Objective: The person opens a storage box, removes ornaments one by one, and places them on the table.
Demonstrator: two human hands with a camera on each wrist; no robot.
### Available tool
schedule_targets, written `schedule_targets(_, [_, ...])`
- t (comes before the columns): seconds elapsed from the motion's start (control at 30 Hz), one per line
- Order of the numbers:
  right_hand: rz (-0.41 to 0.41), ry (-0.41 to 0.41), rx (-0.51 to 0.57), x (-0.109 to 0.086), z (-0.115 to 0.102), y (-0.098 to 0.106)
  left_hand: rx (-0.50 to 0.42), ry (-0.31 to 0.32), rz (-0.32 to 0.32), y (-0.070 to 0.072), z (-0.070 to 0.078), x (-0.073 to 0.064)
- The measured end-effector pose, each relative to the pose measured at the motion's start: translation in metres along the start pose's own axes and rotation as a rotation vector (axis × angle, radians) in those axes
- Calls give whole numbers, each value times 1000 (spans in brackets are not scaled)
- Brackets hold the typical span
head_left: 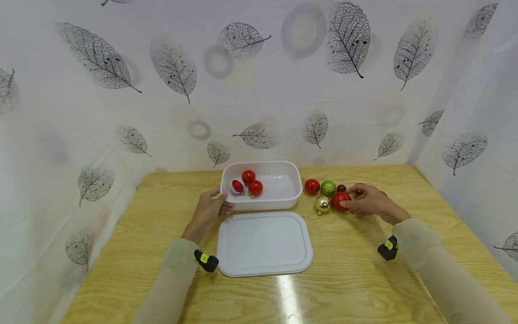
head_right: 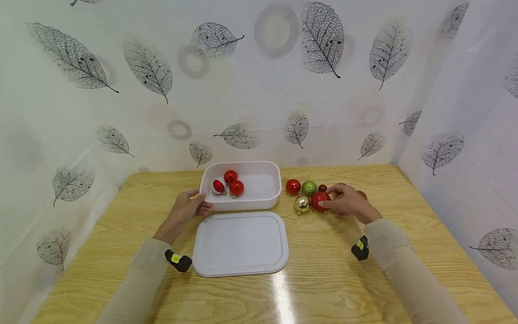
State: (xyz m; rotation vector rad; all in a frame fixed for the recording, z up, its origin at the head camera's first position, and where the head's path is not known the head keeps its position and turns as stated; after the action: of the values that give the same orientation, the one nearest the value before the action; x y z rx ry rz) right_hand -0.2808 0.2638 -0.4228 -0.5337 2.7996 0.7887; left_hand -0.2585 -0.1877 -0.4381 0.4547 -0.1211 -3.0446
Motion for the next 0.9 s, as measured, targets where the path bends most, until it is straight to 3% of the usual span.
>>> schedule_targets(0.53, [-5,49,-45,0,-19,12,7,9,9,1,0,1])
schedule_targets(0.9, [3,54,-89,8,-60,15,13,22,21,0,0,0])
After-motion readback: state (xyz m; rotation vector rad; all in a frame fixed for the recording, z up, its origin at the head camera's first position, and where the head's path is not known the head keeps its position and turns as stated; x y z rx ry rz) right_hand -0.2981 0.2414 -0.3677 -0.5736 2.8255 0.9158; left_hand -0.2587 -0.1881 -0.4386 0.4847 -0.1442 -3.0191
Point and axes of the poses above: each hand's wrist, its own x-axis towards the middle knuckle, its own y-axis out of the back of the hand, z = x × y, the point moved 6 cm from there along x, towards the middle knuckle, and after that the axes turned 2 degrees about y, right-handed, at the moved point
